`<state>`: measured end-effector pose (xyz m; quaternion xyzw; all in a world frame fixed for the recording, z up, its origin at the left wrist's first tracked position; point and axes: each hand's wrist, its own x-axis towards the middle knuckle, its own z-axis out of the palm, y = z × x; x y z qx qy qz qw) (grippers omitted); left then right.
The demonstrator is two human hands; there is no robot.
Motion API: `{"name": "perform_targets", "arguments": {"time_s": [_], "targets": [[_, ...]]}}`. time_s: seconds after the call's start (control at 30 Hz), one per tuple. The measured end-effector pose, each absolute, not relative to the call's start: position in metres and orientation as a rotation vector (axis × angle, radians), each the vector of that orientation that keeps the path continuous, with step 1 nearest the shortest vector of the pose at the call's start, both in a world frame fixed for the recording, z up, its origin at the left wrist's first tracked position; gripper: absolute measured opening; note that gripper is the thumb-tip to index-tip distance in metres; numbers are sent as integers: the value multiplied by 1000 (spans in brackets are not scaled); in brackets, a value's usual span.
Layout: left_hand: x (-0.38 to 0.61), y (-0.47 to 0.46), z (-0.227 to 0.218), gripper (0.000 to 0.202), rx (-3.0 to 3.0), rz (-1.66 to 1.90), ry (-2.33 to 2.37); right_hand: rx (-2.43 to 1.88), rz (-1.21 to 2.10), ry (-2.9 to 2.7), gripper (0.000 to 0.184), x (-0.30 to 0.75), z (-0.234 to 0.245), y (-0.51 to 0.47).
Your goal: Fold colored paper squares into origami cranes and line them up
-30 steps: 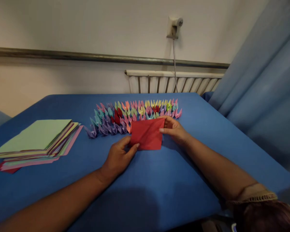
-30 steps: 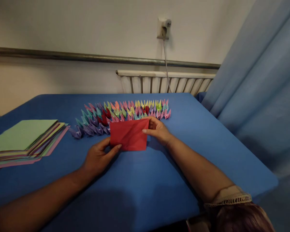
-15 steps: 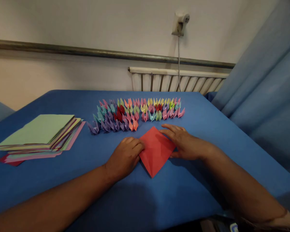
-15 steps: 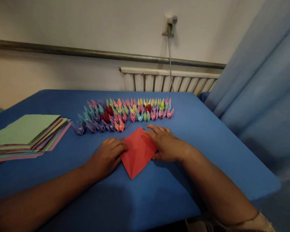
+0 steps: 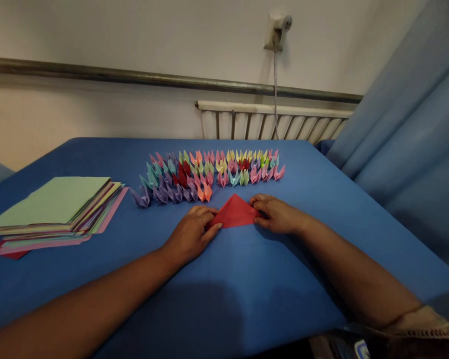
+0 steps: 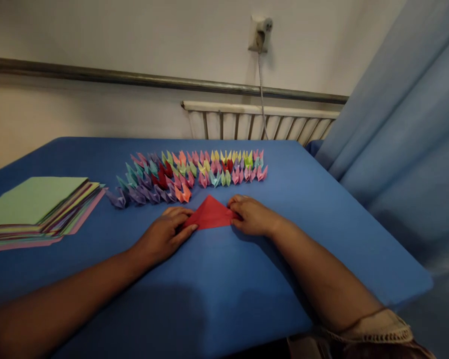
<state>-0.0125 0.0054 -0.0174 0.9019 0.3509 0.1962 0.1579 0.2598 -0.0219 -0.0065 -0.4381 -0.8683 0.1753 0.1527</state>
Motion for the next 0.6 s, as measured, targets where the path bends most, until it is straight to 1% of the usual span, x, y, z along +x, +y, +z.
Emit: {"name": "perform_targets", "arguments": {"time_s": [0.03,0.13,0.27,0.33,0.4,0.47,0.6], "targets": [[-12,6,-18,22,2568,552,1036,-1284,486,-2485,5,261,-6,-21],[-11,5,-18,25,2540,521,1135,-1418,422,-2460,18,261,-6,-20],[-10,-1,-16,43,2629,641,1123,-1632,305,-2335,20,255,-8,-22],[-10,-3,-14,39,2749,643,987,-1690,275,-2279,29,251,-10,-24],[-11,-5,-14,34,2817,548,840,-1746,260,-2225,36,245,-13,-25],[-12,-6,-13,33,2809,462,760,-1823,251,-2152,41,239,-16,-25],[-11,-8,-12,28,2771,444,747,-1957,317,-2065,42,228,-16,-24]]}}
